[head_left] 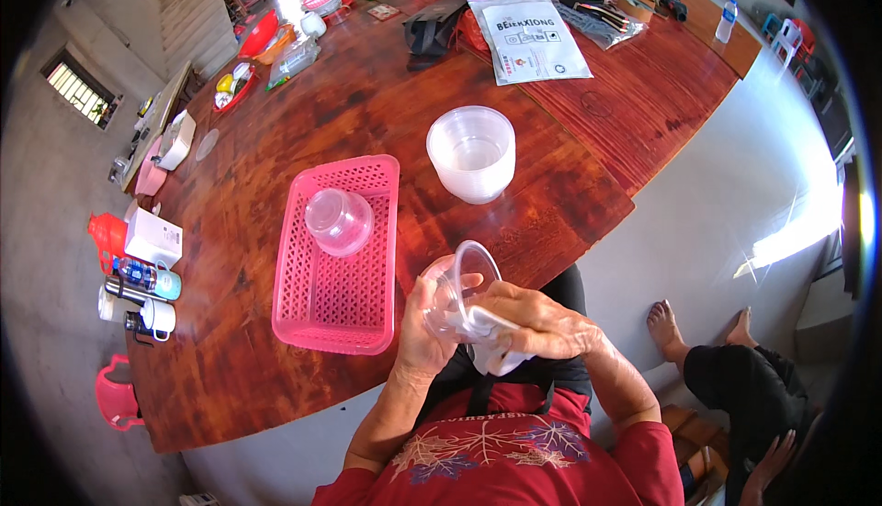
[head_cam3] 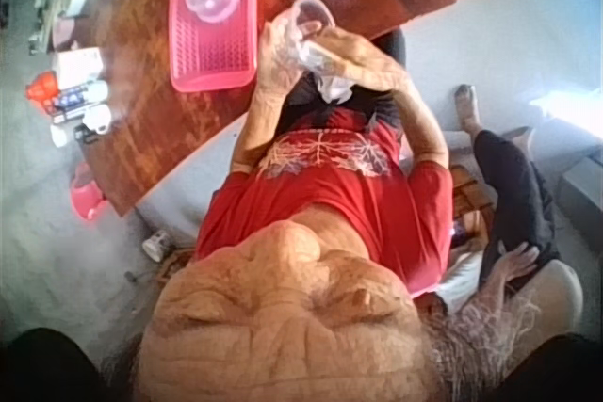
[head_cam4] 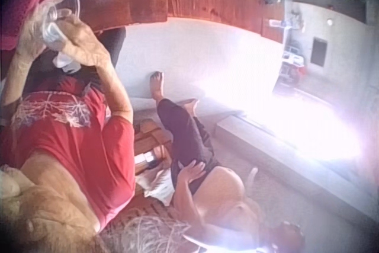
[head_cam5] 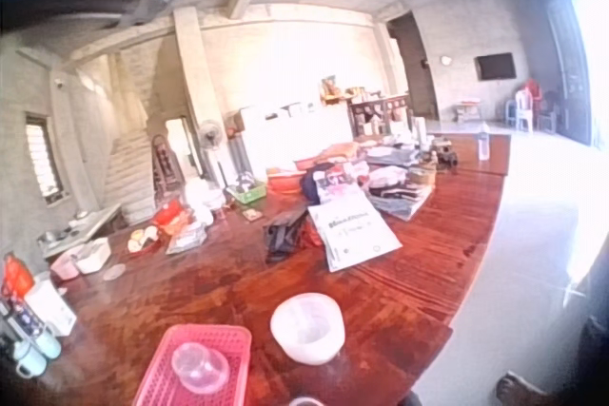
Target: The person carries a pink basket containing plastic containers to a wooden table. They take out a white bowl and a clear plastic cup, wiping each with a white cloth. The person wipes the inside and outside of the items and places them back into the basket.
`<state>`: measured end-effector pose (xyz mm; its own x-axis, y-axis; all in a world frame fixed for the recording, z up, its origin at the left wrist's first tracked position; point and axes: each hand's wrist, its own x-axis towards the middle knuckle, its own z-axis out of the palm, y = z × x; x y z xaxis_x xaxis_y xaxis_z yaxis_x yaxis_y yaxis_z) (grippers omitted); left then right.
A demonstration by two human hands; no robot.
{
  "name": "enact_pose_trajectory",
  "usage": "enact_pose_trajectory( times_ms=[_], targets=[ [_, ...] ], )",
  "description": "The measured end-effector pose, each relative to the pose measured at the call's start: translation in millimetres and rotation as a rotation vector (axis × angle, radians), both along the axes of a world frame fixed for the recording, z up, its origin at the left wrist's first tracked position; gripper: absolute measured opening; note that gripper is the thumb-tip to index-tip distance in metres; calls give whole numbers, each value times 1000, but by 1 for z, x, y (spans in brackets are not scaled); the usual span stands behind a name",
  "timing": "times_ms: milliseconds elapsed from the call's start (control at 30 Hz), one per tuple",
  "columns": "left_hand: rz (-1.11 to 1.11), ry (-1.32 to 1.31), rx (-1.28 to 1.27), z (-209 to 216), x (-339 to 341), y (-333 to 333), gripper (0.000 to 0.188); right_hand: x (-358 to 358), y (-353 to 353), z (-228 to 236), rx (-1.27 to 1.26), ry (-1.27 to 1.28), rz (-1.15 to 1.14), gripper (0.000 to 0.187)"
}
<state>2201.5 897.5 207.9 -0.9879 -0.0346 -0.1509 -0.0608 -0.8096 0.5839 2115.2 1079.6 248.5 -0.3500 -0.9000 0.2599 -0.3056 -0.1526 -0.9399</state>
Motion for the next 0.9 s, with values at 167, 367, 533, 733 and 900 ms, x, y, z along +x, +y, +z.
enact_pose_trajectory(
  times_ms=[167, 367, 533, 733, 900],
  targets=[
    [-73, -30, 128, 1, 1, 1, 58, 14, -25, 2, -311, -374, -808, 24],
    [39, -124, 132, -6, 1, 9, 65, 9, -50, -38, -138, 418, -781, 51],
    [57, -89, -99, 7, 1, 4, 58, 9, -26, -27, 128, 690, -499, 47],
    [24, -75, -174, -5, 2, 5, 52, 12, -19, -30, 66, 526, -115, 32],
    [46, -70, -81, -2, -1, -2, 59, 17, -39, -19, -199, 448, -281, 47]
  ],
)
